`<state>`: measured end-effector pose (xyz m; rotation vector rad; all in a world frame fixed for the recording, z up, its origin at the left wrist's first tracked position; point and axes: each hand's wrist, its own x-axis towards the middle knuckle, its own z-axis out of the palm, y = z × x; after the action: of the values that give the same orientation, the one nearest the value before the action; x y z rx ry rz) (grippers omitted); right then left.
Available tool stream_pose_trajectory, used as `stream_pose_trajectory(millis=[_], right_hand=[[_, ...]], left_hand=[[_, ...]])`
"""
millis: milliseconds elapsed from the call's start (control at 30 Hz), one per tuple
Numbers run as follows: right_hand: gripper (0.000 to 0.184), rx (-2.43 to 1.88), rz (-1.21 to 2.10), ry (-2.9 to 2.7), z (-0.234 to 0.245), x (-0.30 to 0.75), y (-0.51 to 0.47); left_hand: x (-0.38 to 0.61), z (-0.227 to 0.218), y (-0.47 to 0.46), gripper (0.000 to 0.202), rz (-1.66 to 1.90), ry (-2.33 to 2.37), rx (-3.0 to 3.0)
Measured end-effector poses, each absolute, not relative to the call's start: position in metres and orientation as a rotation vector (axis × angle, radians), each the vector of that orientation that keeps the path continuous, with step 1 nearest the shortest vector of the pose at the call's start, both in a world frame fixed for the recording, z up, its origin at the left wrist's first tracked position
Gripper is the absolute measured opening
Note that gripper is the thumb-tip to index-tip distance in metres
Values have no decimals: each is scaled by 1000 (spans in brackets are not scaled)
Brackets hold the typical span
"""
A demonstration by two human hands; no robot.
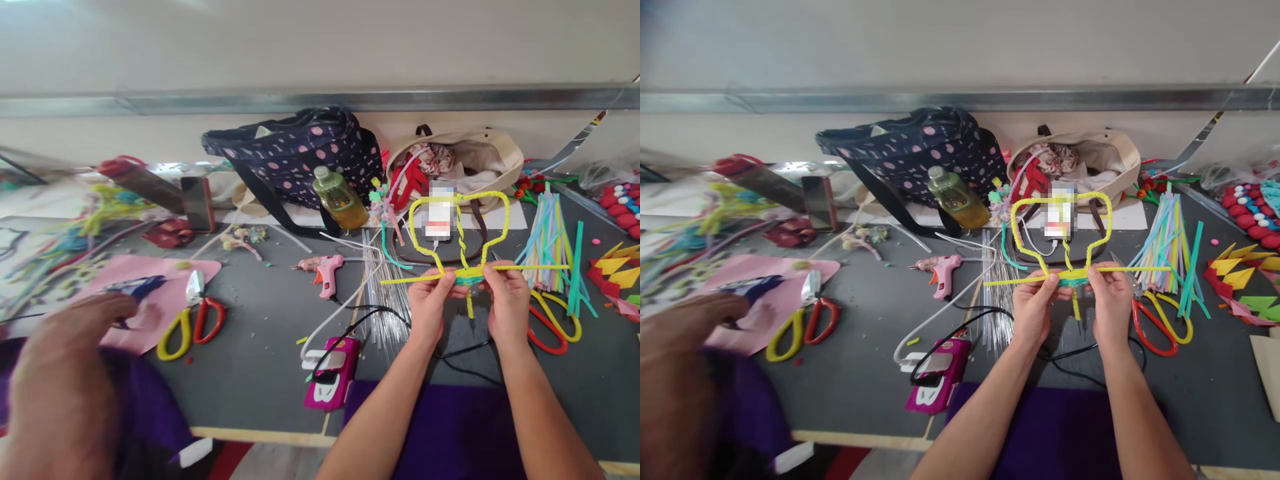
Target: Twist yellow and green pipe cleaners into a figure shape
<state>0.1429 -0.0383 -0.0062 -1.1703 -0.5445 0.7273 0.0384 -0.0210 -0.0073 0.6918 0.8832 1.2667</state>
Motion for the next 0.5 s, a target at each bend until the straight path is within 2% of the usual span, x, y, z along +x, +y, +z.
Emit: stream_pose_trajectory(millis=[300, 500], right_hand=[[20, -1180, 552, -441, -3, 157, -36], [14, -1019, 414, -291, -2, 189, -38]], left_hand=[[36, -9, -19, 33, 1281, 877, 668], [32, -10, -15, 31, 1311, 882, 636]])
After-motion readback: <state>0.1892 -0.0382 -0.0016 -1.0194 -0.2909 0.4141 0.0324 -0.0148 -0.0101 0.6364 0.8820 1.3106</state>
